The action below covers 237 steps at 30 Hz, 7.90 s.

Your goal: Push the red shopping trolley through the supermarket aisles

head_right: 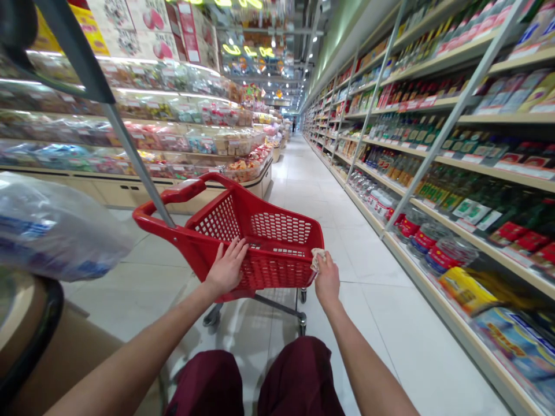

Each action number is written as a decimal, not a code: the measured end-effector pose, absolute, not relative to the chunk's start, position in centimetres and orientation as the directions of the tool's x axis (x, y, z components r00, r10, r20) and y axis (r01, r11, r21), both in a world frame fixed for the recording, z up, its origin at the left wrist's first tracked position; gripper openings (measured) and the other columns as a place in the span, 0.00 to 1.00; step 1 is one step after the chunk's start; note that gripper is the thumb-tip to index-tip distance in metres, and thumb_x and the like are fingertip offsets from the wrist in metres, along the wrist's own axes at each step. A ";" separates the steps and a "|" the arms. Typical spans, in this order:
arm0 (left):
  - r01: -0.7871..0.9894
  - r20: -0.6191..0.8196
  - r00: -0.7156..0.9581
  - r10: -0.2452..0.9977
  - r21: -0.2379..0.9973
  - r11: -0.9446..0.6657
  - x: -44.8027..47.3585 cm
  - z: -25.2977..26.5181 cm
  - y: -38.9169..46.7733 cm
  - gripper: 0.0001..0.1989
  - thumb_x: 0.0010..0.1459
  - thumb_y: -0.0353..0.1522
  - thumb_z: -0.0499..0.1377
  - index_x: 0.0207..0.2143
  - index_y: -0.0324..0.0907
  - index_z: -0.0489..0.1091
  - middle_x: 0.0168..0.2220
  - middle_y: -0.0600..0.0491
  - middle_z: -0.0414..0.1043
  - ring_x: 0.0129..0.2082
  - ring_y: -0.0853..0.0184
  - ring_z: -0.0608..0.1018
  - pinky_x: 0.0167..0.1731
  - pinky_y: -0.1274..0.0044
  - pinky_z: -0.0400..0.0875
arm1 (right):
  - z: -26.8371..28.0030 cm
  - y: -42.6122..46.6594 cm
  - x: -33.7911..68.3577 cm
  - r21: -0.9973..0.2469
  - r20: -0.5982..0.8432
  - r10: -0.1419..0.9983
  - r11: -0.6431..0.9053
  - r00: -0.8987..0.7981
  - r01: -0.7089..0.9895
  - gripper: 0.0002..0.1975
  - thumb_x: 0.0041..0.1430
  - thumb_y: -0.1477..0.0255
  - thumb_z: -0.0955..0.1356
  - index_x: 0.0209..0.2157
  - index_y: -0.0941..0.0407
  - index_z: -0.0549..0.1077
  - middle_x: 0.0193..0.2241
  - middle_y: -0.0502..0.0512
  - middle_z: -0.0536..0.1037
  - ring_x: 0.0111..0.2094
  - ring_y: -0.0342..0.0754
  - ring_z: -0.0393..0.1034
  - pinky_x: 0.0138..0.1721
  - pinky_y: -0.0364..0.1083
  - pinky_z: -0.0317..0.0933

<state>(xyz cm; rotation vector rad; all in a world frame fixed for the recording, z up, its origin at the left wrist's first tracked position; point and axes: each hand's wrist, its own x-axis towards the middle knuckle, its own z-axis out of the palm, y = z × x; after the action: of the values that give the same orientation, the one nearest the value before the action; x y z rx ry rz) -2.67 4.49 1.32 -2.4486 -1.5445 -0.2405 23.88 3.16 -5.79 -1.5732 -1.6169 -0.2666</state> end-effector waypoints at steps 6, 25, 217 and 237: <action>0.921 0.210 0.389 0.897 -0.100 -0.376 -2.9 2.1 3.8 0.33 0.45 0.27 0.47 0.57 0.34 0.48 0.61 0.48 0.43 0.61 0.59 0.42 0.57 0.59 0.39 | -5.4 4.7 18.9 -0.310 0.692 0.718 0.396 -0.081 0.865 0.23 0.50 0.84 0.57 0.45 0.55 0.69 0.54 0.53 0.62 0.53 0.47 0.56 0.52 0.48 0.54; 0.922 0.255 0.339 0.906 -0.282 -0.266 -2.8 1.6 3.2 0.33 0.46 0.23 0.43 0.58 0.34 0.46 0.61 0.47 0.42 0.61 0.60 0.45 0.57 0.62 0.42 | -6.5 4.7 20.1 -0.316 0.751 0.654 0.231 0.093 0.920 0.20 0.53 0.83 0.56 0.44 0.57 0.69 0.52 0.62 0.64 0.53 0.53 0.57 0.50 0.55 0.53; 0.782 0.511 0.599 0.617 -0.206 -0.588 -1.7 0.6 4.8 0.21 0.53 0.25 0.47 0.49 0.45 0.62 0.54 0.49 0.60 0.54 0.66 0.63 0.57 0.63 0.42 | -7.7 1.5 24.8 -0.375 0.617 0.786 0.247 0.042 0.893 0.30 0.44 0.84 0.56 0.51 0.59 0.63 0.50 0.58 0.66 0.54 0.50 0.55 0.53 0.56 0.53; 0.912 0.579 0.333 0.744 0.002 -0.410 -4.1 2.6 6.0 0.24 0.51 0.22 0.44 0.51 0.41 0.60 0.54 0.42 0.60 0.53 0.61 0.65 0.55 0.55 0.39 | -6.0 0.9 23.3 -0.455 0.621 0.776 0.237 0.115 0.859 0.25 0.46 0.82 0.58 0.48 0.62 0.66 0.51 0.62 0.64 0.56 0.54 0.52 0.54 0.60 0.48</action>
<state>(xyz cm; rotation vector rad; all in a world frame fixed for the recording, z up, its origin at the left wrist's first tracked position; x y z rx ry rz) -4.15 5.97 2.59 -2.2792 -1.4757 -0.7284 23.33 0.91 -5.98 -1.5421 -1.6611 -0.1230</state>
